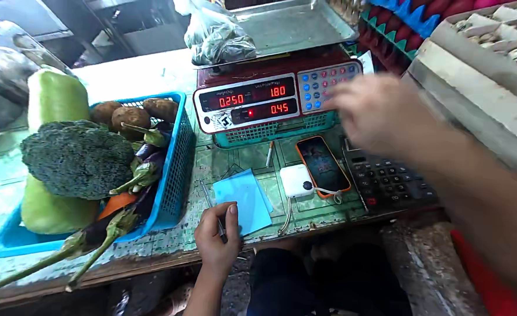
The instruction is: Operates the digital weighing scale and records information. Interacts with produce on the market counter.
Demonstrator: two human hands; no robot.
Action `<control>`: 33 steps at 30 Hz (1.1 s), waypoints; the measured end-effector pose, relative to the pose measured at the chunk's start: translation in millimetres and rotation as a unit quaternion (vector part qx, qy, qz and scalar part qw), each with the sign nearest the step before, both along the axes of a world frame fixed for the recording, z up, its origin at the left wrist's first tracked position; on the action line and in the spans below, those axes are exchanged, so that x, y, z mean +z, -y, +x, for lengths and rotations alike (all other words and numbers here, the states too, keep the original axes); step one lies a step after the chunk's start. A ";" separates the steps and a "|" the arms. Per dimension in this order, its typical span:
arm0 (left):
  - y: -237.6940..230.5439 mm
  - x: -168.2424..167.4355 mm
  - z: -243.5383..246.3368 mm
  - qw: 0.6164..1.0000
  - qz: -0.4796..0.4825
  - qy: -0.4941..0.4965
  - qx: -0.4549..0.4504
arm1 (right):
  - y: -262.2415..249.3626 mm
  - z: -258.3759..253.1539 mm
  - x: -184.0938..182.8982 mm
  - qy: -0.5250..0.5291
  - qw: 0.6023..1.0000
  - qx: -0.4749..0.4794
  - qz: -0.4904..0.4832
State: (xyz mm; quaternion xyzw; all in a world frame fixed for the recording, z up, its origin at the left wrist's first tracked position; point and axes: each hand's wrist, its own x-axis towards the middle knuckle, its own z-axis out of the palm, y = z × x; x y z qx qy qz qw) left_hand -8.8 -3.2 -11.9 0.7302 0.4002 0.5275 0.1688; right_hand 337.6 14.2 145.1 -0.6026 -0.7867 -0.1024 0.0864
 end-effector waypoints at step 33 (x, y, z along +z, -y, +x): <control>-12.1 7.7 -9.4 0.955 -0.134 0.224 -0.139 | 134.9 -157.4 -157.9 -0.233 0.958 0.143 0.081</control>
